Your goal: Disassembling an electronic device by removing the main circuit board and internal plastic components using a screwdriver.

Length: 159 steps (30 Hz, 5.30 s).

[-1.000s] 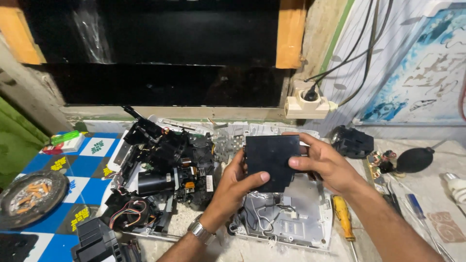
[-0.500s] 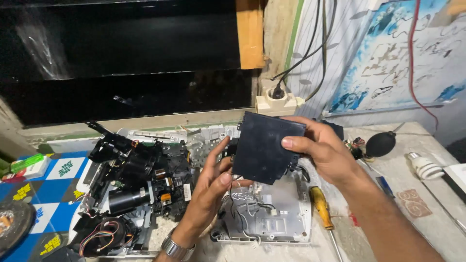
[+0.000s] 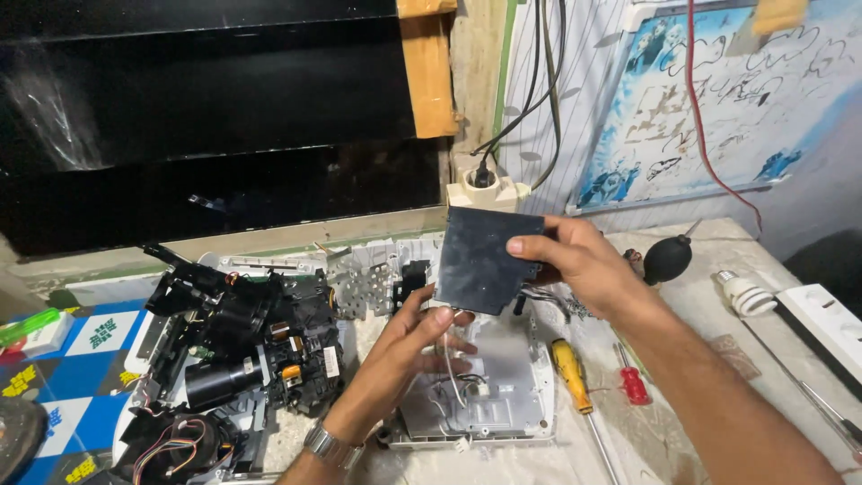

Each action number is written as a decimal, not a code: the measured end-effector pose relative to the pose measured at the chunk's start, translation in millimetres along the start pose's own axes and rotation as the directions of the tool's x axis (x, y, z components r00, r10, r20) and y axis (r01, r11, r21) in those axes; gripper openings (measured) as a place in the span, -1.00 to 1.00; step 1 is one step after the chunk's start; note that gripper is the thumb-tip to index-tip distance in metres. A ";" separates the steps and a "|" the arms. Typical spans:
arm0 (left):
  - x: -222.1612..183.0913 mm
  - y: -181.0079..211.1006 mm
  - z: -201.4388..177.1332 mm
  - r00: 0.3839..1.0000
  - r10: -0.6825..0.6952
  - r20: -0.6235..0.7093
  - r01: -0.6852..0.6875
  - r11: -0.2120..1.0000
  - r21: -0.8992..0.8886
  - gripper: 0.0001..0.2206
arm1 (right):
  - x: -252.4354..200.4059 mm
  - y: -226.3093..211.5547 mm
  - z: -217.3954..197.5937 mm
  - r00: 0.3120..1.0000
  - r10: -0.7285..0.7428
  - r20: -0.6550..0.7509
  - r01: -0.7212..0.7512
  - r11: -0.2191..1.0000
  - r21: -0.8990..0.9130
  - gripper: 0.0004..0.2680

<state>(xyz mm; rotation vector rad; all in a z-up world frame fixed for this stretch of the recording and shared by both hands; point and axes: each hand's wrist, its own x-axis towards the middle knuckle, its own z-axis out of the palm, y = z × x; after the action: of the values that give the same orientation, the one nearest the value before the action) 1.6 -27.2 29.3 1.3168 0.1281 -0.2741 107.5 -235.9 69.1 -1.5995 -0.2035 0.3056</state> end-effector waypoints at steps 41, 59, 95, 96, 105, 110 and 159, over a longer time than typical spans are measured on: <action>12.8 -16.3 13.0 0.934 -0.111 -0.340 0.005 0.955 -0.297 -0.55 | 55.8 83.8 -74.9 0.966 0.234 -0.113 -0.123 0.026 -0.992 -0.89; 9.7 -13.7 16.0 0.922 -0.121 -0.369 0.029 0.970 -0.243 -0.53 | 55.0 97.4 -56.1 0.965 0.129 -0.228 -0.227 -0.020 -0.974 -0.84; 9.2 -26.5 9.3 0.936 -0.060 -0.347 0.032 0.996 -0.086 -0.08 | -163.2 142.9 -25.4 0.861 0.299 -0.412 -0.475 0.179 -0.862 -0.84; 9.7 -26.4 9.7 0.936 -0.058 -0.347 0.030 0.996 -0.086 -0.08 | -163.3 143.5 -22.1 0.861 0.297 -0.413 -0.475 0.179 -0.862 -0.84; 7.9 -29.5 4.3 0.936 -0.064 -0.346 0.055 0.998 -0.037 -0.05 | -156.5 118.7 -50.5 0.839 0.218 -0.498 -0.540 0.218 -0.813 -0.85; 11.0 -30.0 4.6 0.936 -0.060 -0.347 0.049 0.998 -0.042 -0.04 | -155.6 60.7 -81.4 0.829 0.200 -0.522 -0.545 0.499 -0.674 -0.93; 24.6 -33.6 -1.5 0.938 -0.104 -0.330 -0.049 0.904 -0.424 -0.66 | -8.1 42.7 -47.2 0.915 -0.320 -0.247 0.310 0.948 -0.077 -0.96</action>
<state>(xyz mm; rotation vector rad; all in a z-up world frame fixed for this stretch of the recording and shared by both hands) 16.3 -36.4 -8.6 0.9116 0.4807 -0.0279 112.4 -285.5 28.6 -1.5959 -0.2636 -0.1573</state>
